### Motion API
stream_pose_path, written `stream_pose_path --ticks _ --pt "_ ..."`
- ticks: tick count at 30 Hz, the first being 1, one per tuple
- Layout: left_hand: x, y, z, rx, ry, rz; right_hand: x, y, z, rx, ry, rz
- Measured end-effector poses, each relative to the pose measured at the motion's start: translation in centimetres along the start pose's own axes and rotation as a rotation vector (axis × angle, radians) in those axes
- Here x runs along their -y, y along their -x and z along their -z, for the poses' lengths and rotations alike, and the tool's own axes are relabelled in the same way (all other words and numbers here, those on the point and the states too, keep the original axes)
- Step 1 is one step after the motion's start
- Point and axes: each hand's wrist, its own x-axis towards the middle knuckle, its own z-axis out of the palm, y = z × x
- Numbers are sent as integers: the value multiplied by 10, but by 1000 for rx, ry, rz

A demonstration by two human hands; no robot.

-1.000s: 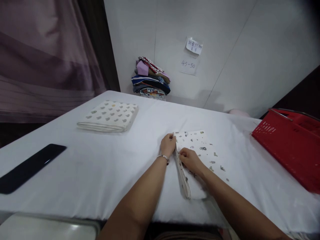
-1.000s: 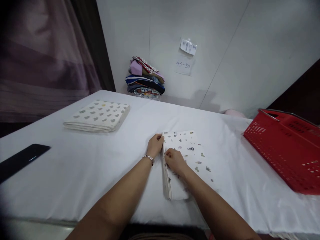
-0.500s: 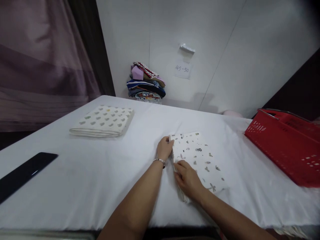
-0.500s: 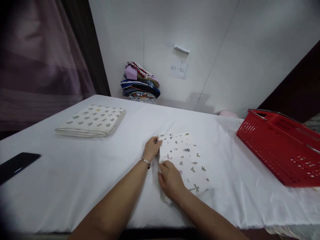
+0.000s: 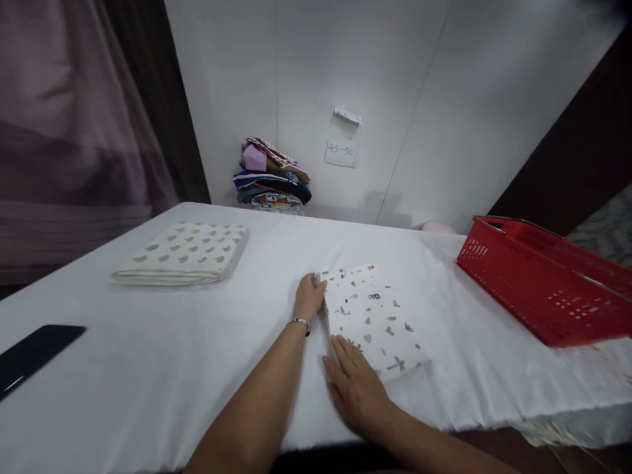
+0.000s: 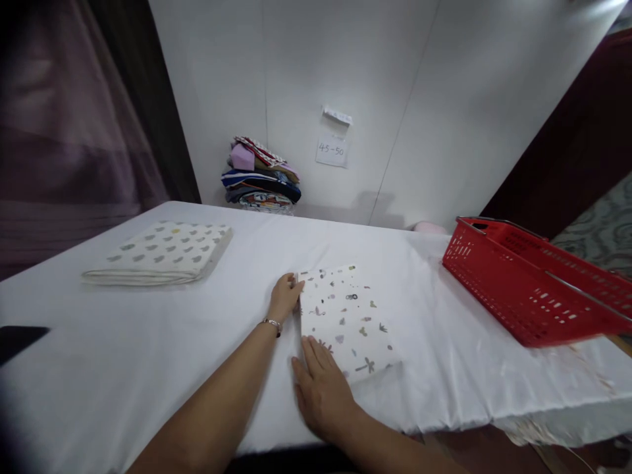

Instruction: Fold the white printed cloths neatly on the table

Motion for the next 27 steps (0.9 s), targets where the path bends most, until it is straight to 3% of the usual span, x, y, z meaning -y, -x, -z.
stream_pose_path --ticks 3,6,9,13,16,20,23,27 --pt "-13 16 4 -27 -145 -228 0 -1 0 -6 -10 -8" --pt "-25 35 0 109 -304 -412 1 -3 -1 -19 -19 -14" --pt "-26 44 -6 286 -453 -351 1 -5 -2 -22 -26 -13" --pt "-16 40 -8 383 -519 -234 4 -1 -2 -30 -44 -11" --pt "-16 38 -4 393 -544 -230 10 9 0 -28 -63 18" --pt "-32 43 -2 418 -580 -204 15 20 6 -9 -82 30" --pt "-40 48 -4 337 -607 -237 17 20 9 -5 -94 23" --pt "-32 50 -9 340 -608 -155 19 20 10 1 -129 20"
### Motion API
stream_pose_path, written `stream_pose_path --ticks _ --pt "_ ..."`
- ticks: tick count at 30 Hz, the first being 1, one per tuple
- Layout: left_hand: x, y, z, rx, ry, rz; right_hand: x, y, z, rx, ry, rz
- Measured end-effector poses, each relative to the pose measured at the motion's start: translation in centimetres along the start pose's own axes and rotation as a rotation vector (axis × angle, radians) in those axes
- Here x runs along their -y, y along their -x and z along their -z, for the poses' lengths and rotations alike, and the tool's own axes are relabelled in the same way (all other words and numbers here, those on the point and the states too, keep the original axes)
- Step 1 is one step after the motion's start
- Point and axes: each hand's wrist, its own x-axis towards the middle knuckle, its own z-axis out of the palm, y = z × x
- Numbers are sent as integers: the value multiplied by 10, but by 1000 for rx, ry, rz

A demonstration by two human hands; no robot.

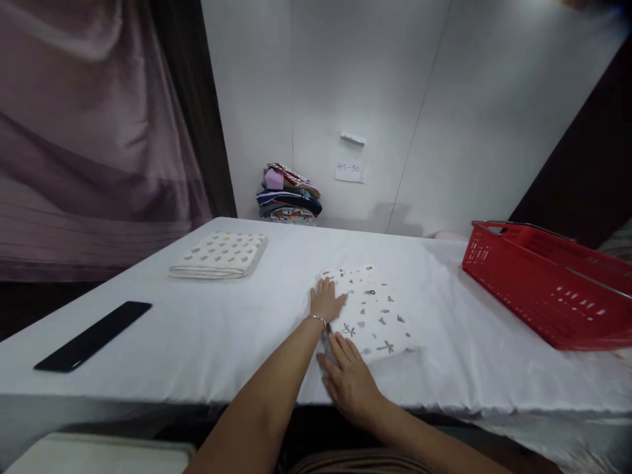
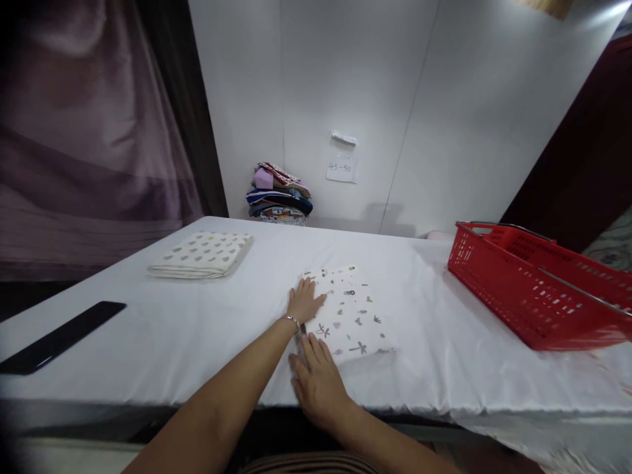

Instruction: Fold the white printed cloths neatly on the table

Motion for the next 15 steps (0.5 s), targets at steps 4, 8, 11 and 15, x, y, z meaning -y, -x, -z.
stream_pose_path --ticks 4,8,11,15 --pt "6 -2 -5 24 15 18 1 7 8 70 -71 19" --pt "5 -3 -4 23 9 29 -14 10 30 86 -164 61" --pt "5 -3 -5 23 1 29 -46 5 49 -66 -115 -48" --pt "7 -3 -7 19 -2 13 -108 1 60 -118 53 -335"
